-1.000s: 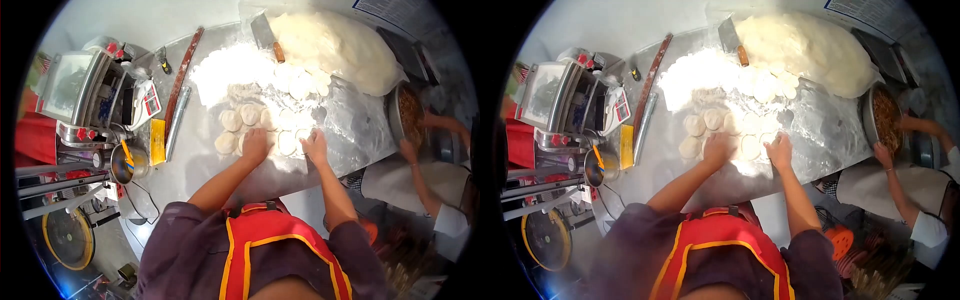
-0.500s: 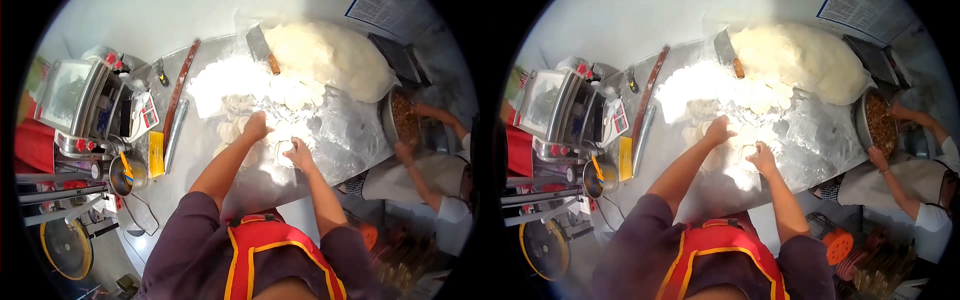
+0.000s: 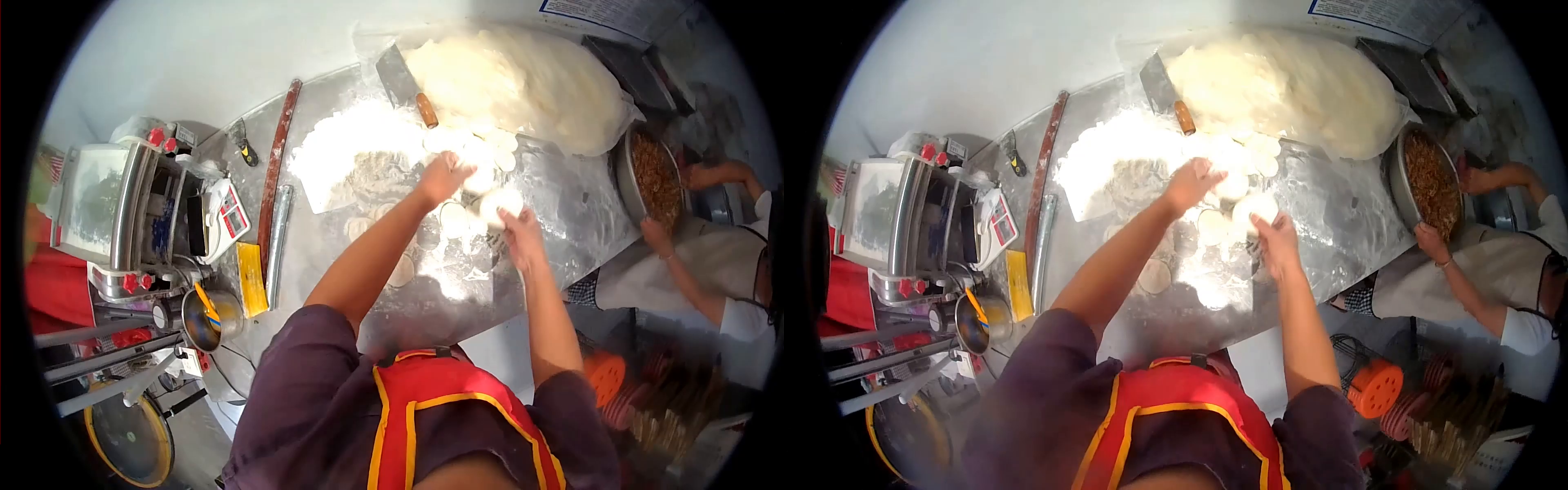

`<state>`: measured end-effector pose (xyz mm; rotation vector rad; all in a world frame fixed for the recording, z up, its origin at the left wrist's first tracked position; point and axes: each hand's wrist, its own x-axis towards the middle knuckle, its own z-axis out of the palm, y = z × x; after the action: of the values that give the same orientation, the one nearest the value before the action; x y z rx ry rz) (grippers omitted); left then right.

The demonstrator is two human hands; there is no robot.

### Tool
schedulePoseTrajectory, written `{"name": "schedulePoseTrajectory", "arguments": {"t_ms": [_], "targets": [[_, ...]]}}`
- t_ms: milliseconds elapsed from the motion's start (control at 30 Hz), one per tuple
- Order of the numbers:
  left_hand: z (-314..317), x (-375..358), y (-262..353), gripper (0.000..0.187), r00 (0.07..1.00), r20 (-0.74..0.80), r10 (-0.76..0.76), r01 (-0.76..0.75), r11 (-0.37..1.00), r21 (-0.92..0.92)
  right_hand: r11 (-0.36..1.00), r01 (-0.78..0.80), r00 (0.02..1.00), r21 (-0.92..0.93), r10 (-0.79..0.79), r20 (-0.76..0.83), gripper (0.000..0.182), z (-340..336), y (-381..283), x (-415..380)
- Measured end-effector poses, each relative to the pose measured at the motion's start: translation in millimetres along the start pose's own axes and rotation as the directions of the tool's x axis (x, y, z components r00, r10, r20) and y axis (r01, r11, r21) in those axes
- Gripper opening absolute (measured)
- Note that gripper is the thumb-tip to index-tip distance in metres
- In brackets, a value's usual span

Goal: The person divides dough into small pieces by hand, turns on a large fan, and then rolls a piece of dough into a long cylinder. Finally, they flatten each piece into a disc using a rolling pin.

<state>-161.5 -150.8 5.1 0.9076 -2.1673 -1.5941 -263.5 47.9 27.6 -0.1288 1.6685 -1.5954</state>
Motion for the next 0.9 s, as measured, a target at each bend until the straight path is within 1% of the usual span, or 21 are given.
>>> {"name": "schedulePoseTrajectory", "arguments": {"t_ms": [33, 67, 100, 133, 167, 200, 233, 300, 400, 500, 600, 633, 667, 700, 733, 800, 833, 900], "targets": [[-4.8, 0.1, 12.5, 0.050, 0.994, -0.033, -0.102, 0.096, 0.984, -0.148, 0.992, 0.082, 0.996, 0.097, -0.079, -0.035, 0.044, -1.2, 4.3, 13.1], [-7.9, -1.8, 0.8, 0.047, 0.997, -0.049, -0.055, 0.057, 0.998, 0.028, 0.992, 0.127, 0.983, 0.013, -0.124, -0.134, 0.046, -7.6, 27.6, 33.5], [-18.0, -4.6, -20.3, 0.045, 0.998, -0.058, -0.007, 0.018, 0.979, 0.205, 0.951, 0.210, 0.973, -0.227, -0.226, -0.046, 0.045, -7.2, 45.4, 42.1], [-32.7, -8.2, -35.8, 0.043, 0.997, -0.063, 0.044, -0.017, 0.925, 0.379, 0.845, 0.302, 0.950, -0.441, -0.304, 0.069, 0.043, -2.8, 60.5, 48.5], [-47.0, -20.1, -42.7, 0.042, 0.997, -0.025, -0.071, 0.075, 0.867, 0.493, 0.683, 0.394, 0.915, -0.614, -0.351, 0.197, 0.041, 4.1, 69.5, 50.6], [-57.8, -37.1, -49.6, 0.042, 0.982, -0.002, -0.191, 0.154, 0.784, 0.601, 0.606, 0.418, 0.908, -0.677, -0.308, 0.285, 0.035, 28.7, 57.2, 33.1], [-65.4, -51.5, -60.7, 0.041, 0.987, 0.019, -0.159, 0.109, 0.751, 0.651, 0.280, 0.560, 0.811, -0.780, -0.377, 0.447, 0.033, 46.6, 54.3, 35.9], [-73.1, -74.3, -79.8, 0.040, 0.994, 0.064, -0.093, 0.016, 0.673, 0.739, 0.060, 0.521, 0.808, -0.851, -0.356, 0.470, 0.045, 63.1, 70.1, 45.5], [-61.9, -89.0, -81.5, 0.043, 0.999, 0.051, -0.007, -0.038, 0.584, 0.811, -0.029, 0.421, 0.874, -0.907, -0.253, 0.414, 0.037, 78.2, 56.5, 39.1], [-57.3, -93.5, -74.1, 0.035, 0.996, 0.060, -0.064, -0.005, 0.641, 0.768, 0.097, 0.469, 0.880, -0.878, -0.141, 0.454, 0.032, 67.2, 35.0, 17.4], [-75.2, -98.9, -76.1, 0.031, 0.999, 0.049, 0.003, -0.028, 0.842, 0.539, 0.138, 0.555, 0.789, -0.820, -0.400, 0.467, 0.018, 38.2, 22.2, -0.8], [-84.3, -101.2, -78.4, 0.032, 0.997, 0.049, -0.056, 0.024, 0.866, 0.500, 0.182, 0.539, 0.806, -0.822, -0.394, 0.441, 0.026, 14.6, 41.8, 26.5], [-94.9, -102.3, -80.8, 0.032, 0.992, 0.055, -0.110, 0.073, 0.884, 0.462, 0.386, 0.396, 0.910, -0.833, -0.285, 0.301, 0.032, 9.4, 33.4, 29.5], [-104.1, -102.9, -82.9, 0.032, 0.985, 0.066, -0.161, 0.118, 0.897, 0.427, 0.561, 0.217, 0.976, -0.799, -0.143, 0.165, 0.039, 6.7, 24.7, 29.4], [-106.7, -106.1, -94.0, 0.034, 0.959, 0.031, -0.281, 0.264, 0.931, 0.253, 0.647, 0.199, 0.980, -0.736, -0.144, 0.138, 0.043, 2.0, 33.5, 37.5], [-113.4, -112.7, -102.5, 0.036, 0.967, -0.036, -0.252, 0.253, 0.939, 0.234, 0.791, 0.170, 0.985, -0.587, -0.140, 0.098, 0.049, -1.4, 59.1, 59.6], [-113.4, -118.6, -106.0, 0.037, 0.967, -0.071, -0.246, 0.256, 0.941, 0.222, 0.737, 0.188, 0.982, -0.649, -0.142, 0.122, 0.049, -4.2, 67.7, 66.4], [-110.3, -125.6, -97.3, 0.041, 0.939, -0.133, -0.316, 0.342, 0.890, 0.301, 0.618, 0.226, 0.974, -0.753, -0.146, 0.173, 0.049, -0.2, 72.2, 69.7]]}}
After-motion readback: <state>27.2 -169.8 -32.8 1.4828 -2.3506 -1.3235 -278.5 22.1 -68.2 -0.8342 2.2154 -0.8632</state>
